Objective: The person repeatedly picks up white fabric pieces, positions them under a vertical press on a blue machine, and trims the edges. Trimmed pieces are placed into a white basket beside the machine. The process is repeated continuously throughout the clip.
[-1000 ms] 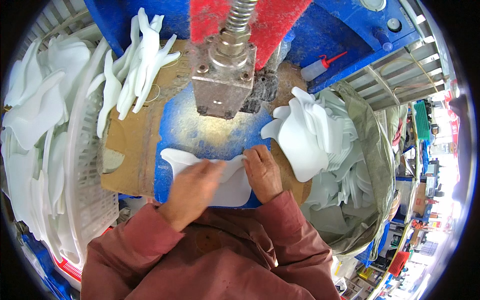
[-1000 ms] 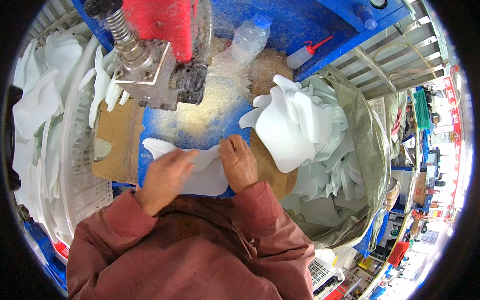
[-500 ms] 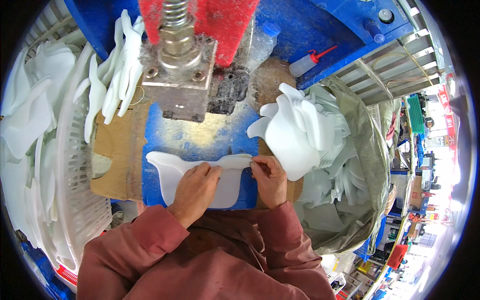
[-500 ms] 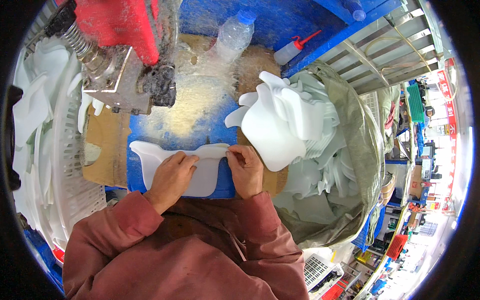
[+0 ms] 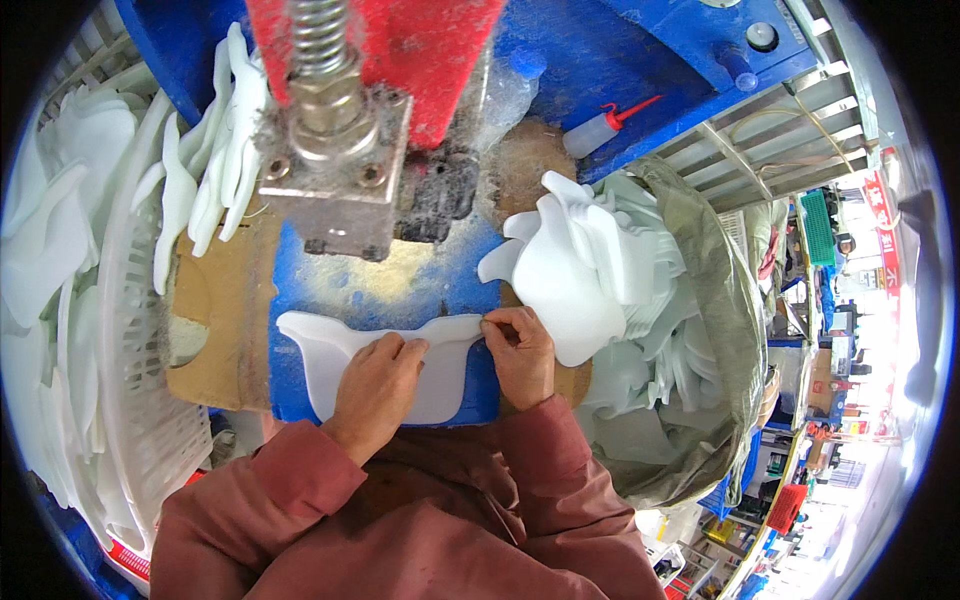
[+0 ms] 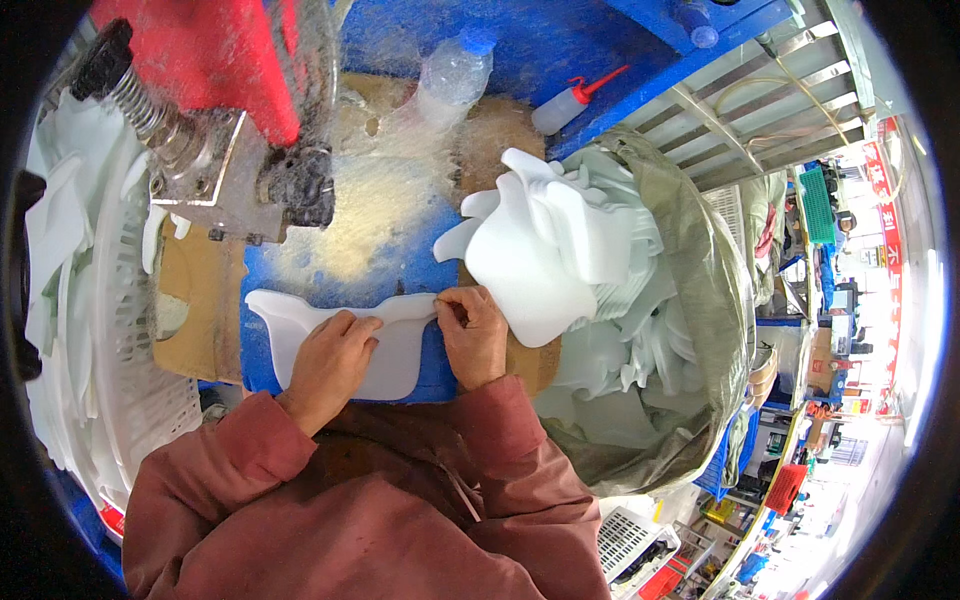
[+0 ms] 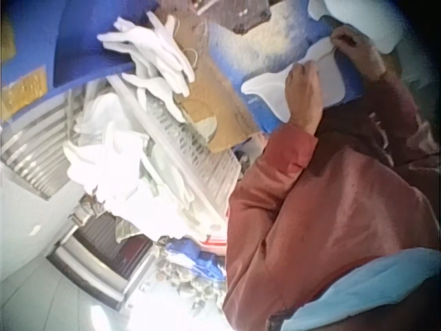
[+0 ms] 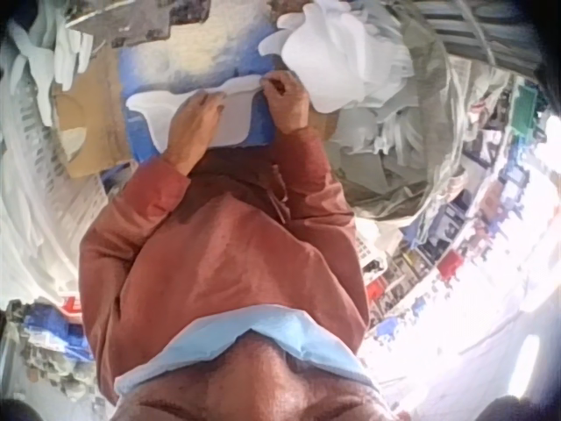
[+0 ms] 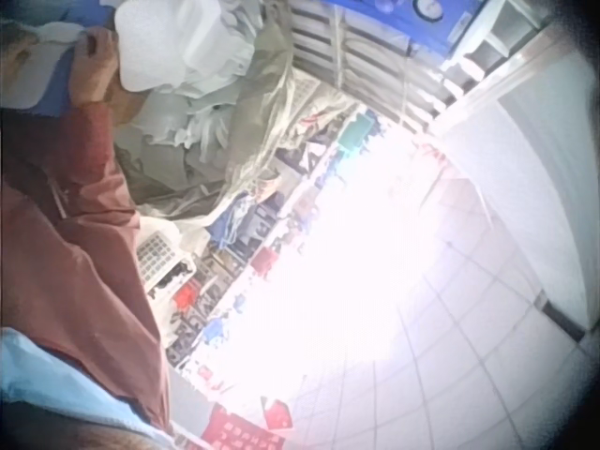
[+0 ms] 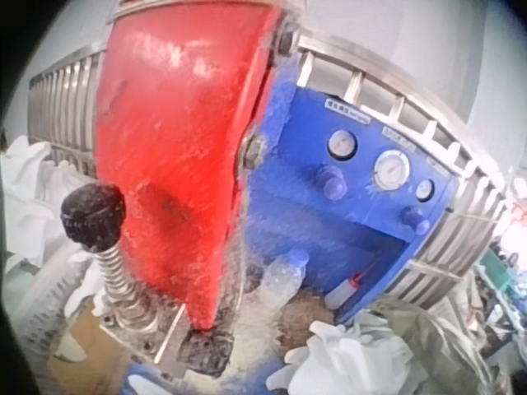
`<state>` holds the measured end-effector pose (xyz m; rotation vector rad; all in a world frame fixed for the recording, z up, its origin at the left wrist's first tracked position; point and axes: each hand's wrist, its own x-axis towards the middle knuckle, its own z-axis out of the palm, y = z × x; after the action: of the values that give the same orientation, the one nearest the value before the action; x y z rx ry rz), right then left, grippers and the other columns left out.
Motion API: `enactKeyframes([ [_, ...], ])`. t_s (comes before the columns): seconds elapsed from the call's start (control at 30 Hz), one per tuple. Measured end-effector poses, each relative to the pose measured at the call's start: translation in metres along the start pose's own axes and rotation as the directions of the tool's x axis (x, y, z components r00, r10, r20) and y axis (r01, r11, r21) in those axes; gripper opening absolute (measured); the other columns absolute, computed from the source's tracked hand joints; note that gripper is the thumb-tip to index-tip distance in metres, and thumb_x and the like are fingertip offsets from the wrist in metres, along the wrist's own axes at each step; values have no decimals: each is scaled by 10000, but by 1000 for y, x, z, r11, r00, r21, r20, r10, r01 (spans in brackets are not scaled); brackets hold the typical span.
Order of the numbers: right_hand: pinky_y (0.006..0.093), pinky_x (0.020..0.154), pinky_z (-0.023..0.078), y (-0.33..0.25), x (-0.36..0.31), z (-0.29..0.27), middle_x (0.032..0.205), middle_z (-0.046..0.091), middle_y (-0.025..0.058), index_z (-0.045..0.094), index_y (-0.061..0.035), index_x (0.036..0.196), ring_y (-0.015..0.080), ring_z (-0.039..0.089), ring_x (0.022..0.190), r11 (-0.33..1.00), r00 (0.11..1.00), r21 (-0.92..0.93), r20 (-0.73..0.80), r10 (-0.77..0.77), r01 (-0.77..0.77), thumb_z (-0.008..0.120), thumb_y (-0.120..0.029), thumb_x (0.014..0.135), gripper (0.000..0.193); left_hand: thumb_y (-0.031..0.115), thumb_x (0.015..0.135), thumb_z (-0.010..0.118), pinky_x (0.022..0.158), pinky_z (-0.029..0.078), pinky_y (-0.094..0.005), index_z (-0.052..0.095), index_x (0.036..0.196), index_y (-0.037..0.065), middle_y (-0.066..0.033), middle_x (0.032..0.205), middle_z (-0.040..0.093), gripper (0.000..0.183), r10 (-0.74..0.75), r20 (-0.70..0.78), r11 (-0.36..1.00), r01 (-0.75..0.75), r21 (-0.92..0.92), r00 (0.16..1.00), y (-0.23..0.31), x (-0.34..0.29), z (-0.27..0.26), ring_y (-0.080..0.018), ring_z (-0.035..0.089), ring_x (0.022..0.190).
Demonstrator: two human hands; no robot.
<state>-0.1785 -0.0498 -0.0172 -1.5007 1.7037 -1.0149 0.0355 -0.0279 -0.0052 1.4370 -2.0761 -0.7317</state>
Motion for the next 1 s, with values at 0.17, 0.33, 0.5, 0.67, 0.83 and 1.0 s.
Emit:
enactKeyframes([
  [0.17, 294, 725, 518, 2, 2, 0, 929, 629, 67, 715, -16, 954, 164, 619, 786, 998, 999, -48, -1, -43, 43, 744, -6, 910, 53, 52, 884, 713, 793, 550, -461, 691, 1120, 58, -128, 943, 640, 237, -5, -29, 1000, 5, 2, 1000, -1, 0, 2, -372, 658, 900],
  [0.33, 352, 746, 540, 15, 5, 3, 890, 651, 108, 686, -52, 1058, 243, 633, 785, 994, 1000, -106, -14, -5, 3, 783, -84, 885, 201, 38, 867, 706, 792, 544, -466, 698, 1088, 74, -143, 946, 650, 223, -16, -65, 1000, 16, 0, 998, -3, 2, 7, -379, 661, 899],
  [0.5, 409, 760, 546, 27, 16, 5, 921, 664, 154, 670, -42, 1015, 321, 675, 836, 985, 998, -172, 59, 22, -11, 772, -165, 886, 205, -17, 879, 704, 725, 545, -486, 680, 1067, 24, -205, 944, 660, 194, 19, -101, 999, -23, -39, 995, -3, 5, 7, -404, 671, 812],
  [0.67, 454, 771, 535, 21, 24, 0, 944, 666, 159, 674, -38, 937, 359, 670, 866, 970, 991, -242, 132, 18, 14, 753, -188, 882, 178, -22, 872, 689, 725, 526, -480, 668, 1038, 24, -173, 932, 640, 173, -49, -23, 991, 46, -125, 999, -12, 4, 8, -394, 660, 844],
  [0.83, 438, 773, 542, 10, 19, -5, 971, 697, 180, 664, -26, 961, 374, 687, 877, 981, 991, -193, 131, 25, 1, 748, -201, 888, 207, -18, 866, 703, 711, 537, -427, 670, 1046, 2, -166, 893, 663, 184, -41, -62, 971, 25, -240, 997, -18, 3, 7, -338, 673, 781],
  [1.0, 353, 716, 556, 40, 27, 0, 873, 713, 91, 698, -18, 1109, 200, 683, 809, 939, 942, 223, 270, 199, -263, 739, -248, 945, 286, -20, 870, 717, 699, 540, -352, 686, 1097, 0, -102, 855, 687, 230, -188, -18, 854, 155, -496, 982, -36, 2, 13, -189, 660, 743],
])
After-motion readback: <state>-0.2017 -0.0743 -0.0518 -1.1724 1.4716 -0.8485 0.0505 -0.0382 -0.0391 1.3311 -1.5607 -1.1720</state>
